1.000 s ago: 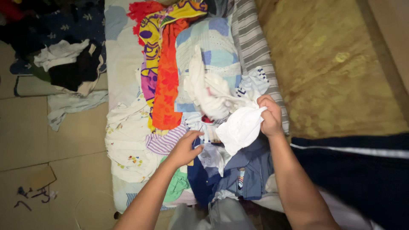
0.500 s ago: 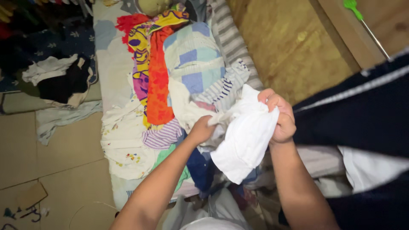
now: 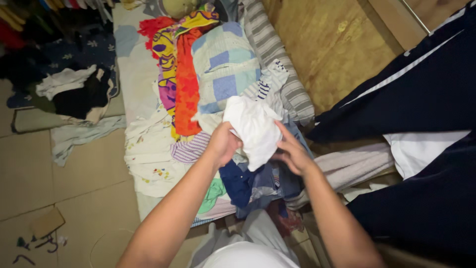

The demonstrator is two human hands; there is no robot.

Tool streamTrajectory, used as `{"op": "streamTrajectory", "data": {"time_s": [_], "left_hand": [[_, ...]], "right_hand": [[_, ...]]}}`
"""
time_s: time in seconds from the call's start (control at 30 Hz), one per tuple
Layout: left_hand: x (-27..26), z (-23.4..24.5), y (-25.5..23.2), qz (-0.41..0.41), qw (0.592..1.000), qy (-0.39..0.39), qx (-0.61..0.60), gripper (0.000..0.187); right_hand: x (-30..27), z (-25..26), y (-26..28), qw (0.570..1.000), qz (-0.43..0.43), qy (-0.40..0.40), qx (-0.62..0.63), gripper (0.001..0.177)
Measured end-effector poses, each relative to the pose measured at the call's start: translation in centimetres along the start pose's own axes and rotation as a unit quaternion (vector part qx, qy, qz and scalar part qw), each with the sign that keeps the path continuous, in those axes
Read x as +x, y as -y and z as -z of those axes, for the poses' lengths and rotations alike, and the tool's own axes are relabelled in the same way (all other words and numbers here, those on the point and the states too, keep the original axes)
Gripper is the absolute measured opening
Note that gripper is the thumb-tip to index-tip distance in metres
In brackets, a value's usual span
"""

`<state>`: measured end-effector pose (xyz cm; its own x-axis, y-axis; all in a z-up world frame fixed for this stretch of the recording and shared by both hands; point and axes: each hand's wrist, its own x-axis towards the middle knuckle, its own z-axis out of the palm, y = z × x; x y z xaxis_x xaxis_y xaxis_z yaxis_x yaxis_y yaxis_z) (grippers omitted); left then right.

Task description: The person sorts various items of clothing from a large pile on a bed, picking them up one by one and placing them into different organized stacks on the bed or nearby surfaces.

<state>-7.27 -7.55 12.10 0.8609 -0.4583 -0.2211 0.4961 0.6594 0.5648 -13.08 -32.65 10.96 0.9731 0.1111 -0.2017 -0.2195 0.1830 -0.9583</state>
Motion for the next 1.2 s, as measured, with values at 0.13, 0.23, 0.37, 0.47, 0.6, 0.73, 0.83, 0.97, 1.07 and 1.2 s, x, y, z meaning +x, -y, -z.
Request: {"op": "streamTrajectory", "data": {"time_s": [0.13,0.23,0.37,0.47,0.6,0.73,0.83,0.97,1.07,1.2], "left_hand": [[-1.6,-0.9,1.8,0.032,0.997,0.057,-0.03,0.043],[-2.4,-0.3,2.3,0.0,0.999,0.017,0.043,0.042],[-3.3,4.2,3.5,-0.046,0.954,-0.042,0.293,0.055],[-5.2,6.6,5.2,-0.004,0.93,-0.095,0.356,0.066],[-8.1,6.0,7.3,0.188,0.912,-0.215,0.294,0.083],[-9.3,3.9,9.4,0.235,0.949,-0.186,0.094,0.095],[-9.2,3.3,10.3,0.088,0.986,-0.029,-0.142,0.098],[-8.7,3.8,8.0,-0.012,0.982,-0.059,-0.18,0.089],[-9.4,3.6,5.7,-0.034,0.989,-0.125,-0.069,0.072],[-10.3,2.1,5.3,-0.164,0.962,-0.191,0.101,0.068]], "right_hand": [[0.6,-3.0,-2.2,0.991,0.018,0.037,0.131,0.098],[0.9,-3.9,-1.6,0.995,0.012,0.028,0.099,0.084],[-0.1,-4.3,0.4,0.989,0.003,0.033,0.147,0.07],[-0.5,-3.7,1.4,0.968,-0.01,0.067,0.242,0.061],[0.3,-2.1,0.8,0.933,-0.071,0.076,0.344,0.056],[1.1,-1.4,-0.7,0.913,-0.089,0.08,0.39,0.049],[1.0,-3.1,-0.4,0.941,-0.1,0.075,0.314,0.055],[-0.4,-5.4,-0.3,0.999,0.002,0.027,0.021,0.074],[-0.9,-5.7,-1.3,0.96,0.136,0.049,-0.241,0.07],[-1.9,-7.3,-2.3,0.877,0.244,0.105,-0.401,0.069]]}}
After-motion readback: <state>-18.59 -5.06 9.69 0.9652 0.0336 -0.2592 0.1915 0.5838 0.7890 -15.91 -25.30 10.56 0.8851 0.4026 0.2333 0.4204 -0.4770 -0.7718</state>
